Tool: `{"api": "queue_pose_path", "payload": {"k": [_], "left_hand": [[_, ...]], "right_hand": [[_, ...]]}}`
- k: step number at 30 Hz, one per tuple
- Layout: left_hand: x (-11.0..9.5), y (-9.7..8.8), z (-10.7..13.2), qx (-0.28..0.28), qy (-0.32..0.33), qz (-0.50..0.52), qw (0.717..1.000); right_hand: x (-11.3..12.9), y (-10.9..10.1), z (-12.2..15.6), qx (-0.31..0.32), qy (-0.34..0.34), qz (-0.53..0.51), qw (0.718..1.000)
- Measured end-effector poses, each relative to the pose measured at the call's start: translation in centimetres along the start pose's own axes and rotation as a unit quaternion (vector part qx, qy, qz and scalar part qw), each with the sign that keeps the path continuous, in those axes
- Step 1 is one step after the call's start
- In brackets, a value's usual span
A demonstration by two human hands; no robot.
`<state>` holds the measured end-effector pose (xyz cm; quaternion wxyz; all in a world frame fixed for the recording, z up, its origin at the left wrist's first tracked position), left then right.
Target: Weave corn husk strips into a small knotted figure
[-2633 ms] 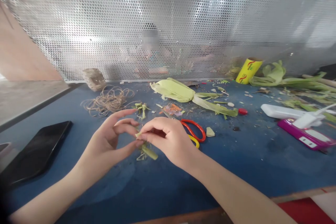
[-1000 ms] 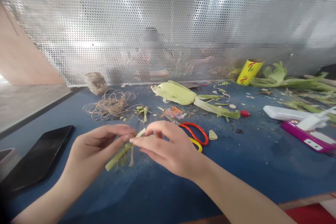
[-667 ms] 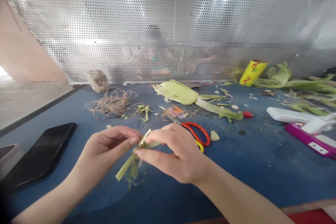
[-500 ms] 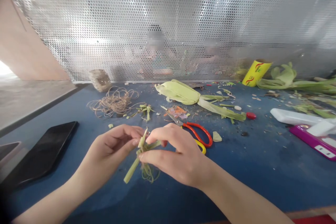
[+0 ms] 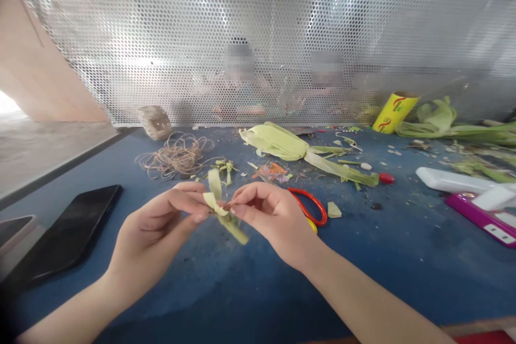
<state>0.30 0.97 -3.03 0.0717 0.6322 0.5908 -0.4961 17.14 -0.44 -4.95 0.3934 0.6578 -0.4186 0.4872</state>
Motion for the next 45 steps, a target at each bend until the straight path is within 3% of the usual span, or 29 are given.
{"api": "queue_pose_path", "payload": {"k": [4, 7, 9, 13, 18, 21, 23, 25, 27, 29, 31, 35, 38, 41, 45], "left_hand": [[0.0, -0.1, 0.2, 0.013, 0.029, -0.015, 0.999], [0.0, 0.0, 0.1, 0.045, 0.051, -0.041, 0.997], [0.1, 0.1, 0.0, 0.037, 0.035, -0.06, 0.997], [0.3, 0.1, 0.0, -0.017, -0.017, -0.073, 0.997], [-0.1, 0.1, 0.2, -0.008, 0.053, -0.063, 0.997], [0.1, 0.2, 0.1, 0.0, 0.02, -0.076, 0.997], [0.3, 0.3, 0.1, -0.022, -0.025, -0.069, 0.997], [0.3, 0.4, 0.0, -0.04, -0.055, -0.051, 0.996], [0.2, 0.6, 0.0, -0.041, -0.068, -0.043, 0.996], [0.0, 0.7, 0.1, -0.039, -0.066, -0.063, 0.995], [-0.1, 0.7, 0.1, -0.039, -0.06, -0.101, 0.992], [-0.2, 0.7, 0.1, -0.025, -0.042, -0.16, 0.986], [-0.1, 0.6, 0.2, -0.023, -0.007, -0.191, 0.981], [-0.2, 0.4, 0.5, -0.038, 0.048, -0.247, 0.967], [-0.9, 0.2, 0.9, -0.029, 0.127, -0.282, 0.951]], "right_hand": [[-0.6, 0.2, -0.2, 0.017, 0.088, -0.121, 0.989], [-0.7, 0.3, 0.1, 0.014, 0.134, -0.119, 0.984], [-0.4, 0.2, 0.3, -0.012, 0.112, -0.054, 0.992], [0.5, 0.3, 0.8, -0.043, -0.005, 0.074, 0.996], [-0.2, 0.4, 0.3, 0.003, 0.07, -0.013, 0.997], [0.2, 0.2, 0.4, -0.045, -0.013, 0.117, 0.992], [0.9, 0.3, 1.0, -0.06, -0.141, 0.273, 0.95], [1.4, 0.7, 1.7, -0.035, -0.258, 0.414, 0.872], [1.6, 1.0, 2.2, 0.014, -0.32, 0.497, 0.806], [1.7, 1.0, 2.4, 0.054, -0.339, 0.516, 0.785], [1.8, 1.0, 2.2, 0.08, -0.334, 0.49, 0.801], [1.7, 0.9, 1.8, 0.08, -0.281, 0.408, 0.865], [1.5, 0.7, 1.4, 0.019, -0.187, 0.306, 0.933], [0.9, 0.5, 1.0, -0.019, -0.065, 0.132, 0.989], [0.4, 0.7, 0.6, -0.01, 0.039, -0.082, 0.996]]}}
Point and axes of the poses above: each hand's wrist, its own z-axis away from the middle knuckle, its own y-axis out of the palm, x = y × z, the point moved 2 cm from there along -z, towards the middle knuckle, and after that the axes turned 12 degrees about x, right-handed, at the moved point
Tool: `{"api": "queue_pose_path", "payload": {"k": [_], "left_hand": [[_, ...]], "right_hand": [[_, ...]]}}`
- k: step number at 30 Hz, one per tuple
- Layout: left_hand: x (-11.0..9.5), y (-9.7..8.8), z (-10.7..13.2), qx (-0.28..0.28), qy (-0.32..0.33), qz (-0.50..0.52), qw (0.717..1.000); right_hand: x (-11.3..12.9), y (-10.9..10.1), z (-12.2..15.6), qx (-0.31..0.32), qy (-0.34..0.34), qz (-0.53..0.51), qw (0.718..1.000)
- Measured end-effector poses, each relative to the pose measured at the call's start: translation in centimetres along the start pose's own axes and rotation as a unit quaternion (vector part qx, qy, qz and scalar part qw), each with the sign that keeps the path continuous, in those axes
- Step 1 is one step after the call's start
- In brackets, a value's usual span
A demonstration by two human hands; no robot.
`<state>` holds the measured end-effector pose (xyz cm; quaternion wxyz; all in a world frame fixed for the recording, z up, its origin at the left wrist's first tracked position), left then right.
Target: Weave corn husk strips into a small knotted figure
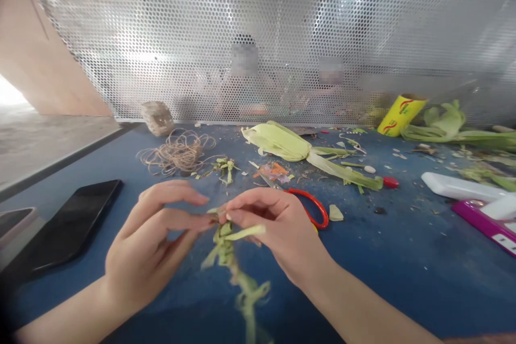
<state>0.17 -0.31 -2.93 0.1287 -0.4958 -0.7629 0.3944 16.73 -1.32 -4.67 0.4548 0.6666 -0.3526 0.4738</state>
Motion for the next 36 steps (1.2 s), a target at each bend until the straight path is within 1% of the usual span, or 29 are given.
{"api": "queue_pose_path", "payload": {"k": [2, 5, 8, 10, 12, 13, 18, 20, 23, 26, 28, 31, 34, 36], "left_hand": [[-0.3, -0.2, -0.1, 0.002, 0.047, 0.0, 0.999], [-0.5, -0.5, -0.2, 0.02, 0.105, 0.021, 0.994], [-0.3, -0.6, -0.4, 0.094, 0.132, 0.064, 0.985], [-0.1, -0.6, -0.6, 0.149, 0.15, 0.098, 0.972], [0.1, -0.7, -0.8, 0.189, 0.16, 0.142, 0.958], [0.1, -0.7, -0.8, 0.198, 0.159, 0.166, 0.953], [-0.1, -0.6, -0.8, 0.207, 0.145, 0.237, 0.938], [-0.1, -0.5, -0.6, 0.211, 0.119, 0.254, 0.936], [0.0, -0.3, -0.5, 0.206, 0.058, 0.264, 0.94], [0.1, -0.1, -0.4, 0.17, -0.01, 0.256, 0.951], [0.2, 0.2, -0.3, 0.136, -0.062, 0.27, 0.951], [0.5, 0.6, -0.3, 0.101, -0.149, 0.32, 0.93], [0.6, 1.0, -0.5, 0.101, -0.233, 0.353, 0.9], [0.6, 1.0, -0.6, 0.105, -0.263, 0.363, 0.888]], "right_hand": [[0.0, 0.1, 0.0, 0.014, 0.03, -0.05, 0.998], [0.0, -0.1, 0.0, 0.054, 0.073, -0.075, 0.993], [0.0, -0.6, 0.1, 0.107, 0.111, -0.077, 0.985], [0.0, -1.0, 0.1, 0.133, 0.129, -0.054, 0.981], [0.1, -1.2, 0.2, 0.152, 0.142, -0.022, 0.978], [0.3, -1.2, 0.2, 0.159, 0.144, -0.005, 0.977], [1.2, -0.7, 0.4, 0.16, 0.158, 0.059, 0.973], [1.3, -0.6, 0.3, 0.162, 0.159, 0.072, 0.971], [1.2, -0.6, 0.2, 0.156, 0.134, 0.092, 0.974], [1.2, -0.7, 0.1, 0.125, 0.093, 0.122, 0.98], [1.3, -0.6, 0.3, 0.108, 0.065, 0.149, 0.981], [1.5, -0.4, 0.5, 0.088, 0.029, 0.202, 0.975], [1.5, -0.1, 0.7, 0.075, 0.006, 0.277, 0.958], [1.3, 0.1, 0.7, 0.067, -0.001, 0.318, 0.946]]}}
Point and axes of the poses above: each hand's wrist, its own z-axis away from the middle knuckle, its own y-axis out of the palm, x = y × z, the point moved 2 cm from there along -z, towards the middle knuckle, and after that the axes turned 12 degrees about x, right-handed, at the moved point
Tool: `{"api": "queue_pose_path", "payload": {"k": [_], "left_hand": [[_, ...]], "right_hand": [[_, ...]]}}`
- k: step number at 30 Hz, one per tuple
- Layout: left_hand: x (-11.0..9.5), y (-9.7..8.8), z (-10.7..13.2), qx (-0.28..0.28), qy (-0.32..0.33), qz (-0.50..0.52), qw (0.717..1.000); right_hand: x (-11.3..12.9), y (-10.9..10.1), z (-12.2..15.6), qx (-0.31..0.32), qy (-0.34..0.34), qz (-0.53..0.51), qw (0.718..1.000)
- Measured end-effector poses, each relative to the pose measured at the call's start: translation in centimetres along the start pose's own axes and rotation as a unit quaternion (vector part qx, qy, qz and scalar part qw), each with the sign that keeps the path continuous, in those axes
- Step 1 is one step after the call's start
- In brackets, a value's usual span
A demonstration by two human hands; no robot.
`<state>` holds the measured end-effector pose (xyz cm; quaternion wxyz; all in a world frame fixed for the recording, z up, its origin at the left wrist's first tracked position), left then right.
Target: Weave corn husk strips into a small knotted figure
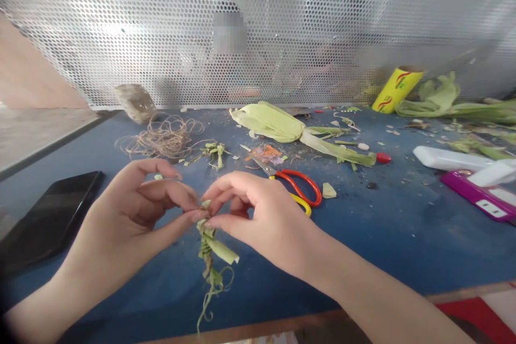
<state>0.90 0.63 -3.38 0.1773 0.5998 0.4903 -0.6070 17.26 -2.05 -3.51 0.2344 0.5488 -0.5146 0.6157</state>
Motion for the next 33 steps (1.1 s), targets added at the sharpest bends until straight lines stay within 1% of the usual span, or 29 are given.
{"api": "queue_pose_path", "payload": {"k": [3, 6, 9, 11, 13, 16, 18, 23, 28, 31, 33], "left_hand": [[-0.3, 0.0, 0.0, -0.014, -0.024, 0.01, 1.0], [-0.4, -0.1, 0.0, -0.016, -0.055, 0.042, 0.997], [-0.3, -0.1, -0.3, 0.002, -0.102, 0.092, 0.991], [-0.1, -0.1, -0.4, 0.016, -0.125, 0.122, 0.984], [0.0, 0.0, -0.5, 0.03, -0.131, 0.145, 0.98], [-0.1, 0.0, -0.5, 0.027, -0.115, 0.155, 0.981], [-0.3, -0.1, -0.4, 0.02, -0.101, 0.154, 0.983], [-0.7, -0.1, -0.1, 0.011, -0.069, 0.166, 0.984], [-0.9, -0.1, 0.2, -0.001, -0.042, 0.184, 0.982], [-1.0, -0.1, 0.2, -0.001, -0.032, 0.182, 0.983], [-1.1, 0.0, 0.2, -0.001, -0.023, 0.166, 0.986]], "right_hand": [[-0.1, 0.4, -0.2, -0.026, -0.009, 0.04, 0.999], [0.1, 0.6, -0.2, -0.052, -0.051, 0.087, 0.993], [0.4, 0.6, -0.1, -0.071, -0.094, 0.13, 0.984], [0.4, 0.5, 0.0, -0.081, -0.098, 0.138, 0.982], [0.3, 0.4, 0.1, -0.084, -0.084, 0.13, 0.984], [0.0, 0.3, 0.0, -0.068, -0.052, 0.088, 0.992], [-0.1, 0.3, -0.1, -0.067, -0.045, 0.055, 0.995], [0.3, 0.2, -0.2, -0.105, -0.063, 0.011, 0.992], [0.4, 0.4, -0.1, -0.108, -0.064, -0.05, 0.991], [0.1, 0.6, -0.2, -0.091, -0.05, -0.135, 0.985], [-0.2, 0.7, -0.3, -0.077, -0.037, -0.216, 0.973]]}}
Point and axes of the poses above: each hand's wrist, its own z-axis away from the middle knuckle, its own y-axis out of the palm, x = y × z, the point moved 2 cm from there along -z, towards the middle knuckle, and after that the axes turned 12 degrees about x, right-handed, at the moved point
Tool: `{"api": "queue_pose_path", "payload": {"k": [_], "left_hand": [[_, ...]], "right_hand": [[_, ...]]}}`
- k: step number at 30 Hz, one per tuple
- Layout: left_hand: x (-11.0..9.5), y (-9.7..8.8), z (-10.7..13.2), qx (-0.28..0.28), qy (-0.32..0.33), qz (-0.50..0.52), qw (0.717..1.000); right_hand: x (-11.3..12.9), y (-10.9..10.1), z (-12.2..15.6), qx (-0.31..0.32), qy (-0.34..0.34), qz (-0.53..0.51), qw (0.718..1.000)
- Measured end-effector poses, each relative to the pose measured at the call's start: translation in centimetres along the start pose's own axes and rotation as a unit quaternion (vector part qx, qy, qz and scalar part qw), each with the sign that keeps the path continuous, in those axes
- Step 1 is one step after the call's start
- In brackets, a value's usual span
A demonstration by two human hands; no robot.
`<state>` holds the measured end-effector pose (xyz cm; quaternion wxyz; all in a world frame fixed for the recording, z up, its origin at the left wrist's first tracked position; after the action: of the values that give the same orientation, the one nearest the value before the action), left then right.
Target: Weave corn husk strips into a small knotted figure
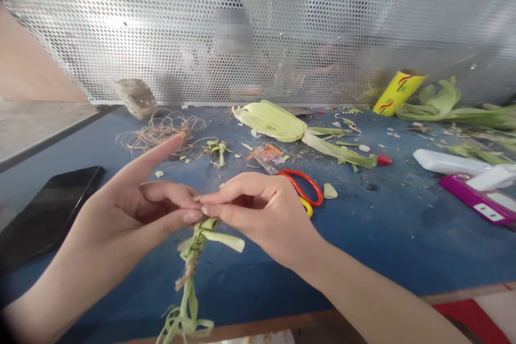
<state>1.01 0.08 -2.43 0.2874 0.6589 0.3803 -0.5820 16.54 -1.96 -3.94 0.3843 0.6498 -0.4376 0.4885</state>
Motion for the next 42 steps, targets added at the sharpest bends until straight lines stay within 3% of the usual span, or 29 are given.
{"api": "queue_pose_path", "payload": {"k": [3, 6, 10, 13, 16, 21, 28, 36, 42], "left_hand": [[0.2, 0.1, 0.2, -0.01, 0.012, -0.042, 0.999], [0.4, 0.0, 0.5, -0.033, 0.064, -0.128, 0.989], [0.4, 0.0, 0.9, -0.019, 0.179, -0.285, 0.942], [0.5, -0.1, 0.8, -0.007, 0.214, -0.346, 0.913], [0.9, -0.4, 0.3, -0.027, 0.158, -0.297, 0.941], [1.2, -0.6, -0.4, 0.026, 0.057, -0.209, 0.976], [0.6, -0.6, -0.1, 0.043, 0.026, -0.193, 0.98], [0.5, -0.9, -0.2, 0.027, 0.083, -0.186, 0.979], [0.5, -1.0, 0.0, 0.006, 0.043, -0.144, 0.989]], "right_hand": [[-0.5, -0.1, -0.3, 0.008, 0.027, -0.09, 0.996], [-0.7, -0.2, -0.5, -0.008, 0.055, -0.104, 0.993], [-0.7, -0.2, -0.5, -0.024, 0.074, -0.048, 0.996], [-0.6, -0.2, -0.4, -0.021, 0.077, -0.007, 0.997], [-0.5, -0.1, -0.3, 0.0, 0.069, 0.02, 0.997], [-0.4, -0.3, -0.3, 0.015, 0.029, 0.051, 0.998], [-0.4, -0.4, -0.2, -0.018, 0.0, 0.111, 0.994], [-0.3, -0.2, 0.1, -0.004, -0.04, 0.196, 0.98], [0.1, 0.0, 0.4, -0.016, -0.102, 0.281, 0.954]]}}
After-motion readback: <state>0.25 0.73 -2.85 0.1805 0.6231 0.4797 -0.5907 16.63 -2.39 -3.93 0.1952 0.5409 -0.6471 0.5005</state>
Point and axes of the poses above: each hand's wrist, its own z-axis away from the middle knuckle, its own y-axis out of the palm, x = y × z, the point moved 2 cm from there along -z, towards the middle knuckle, and after that the axes turned 12 degrees about x, right-handed, at the moved point
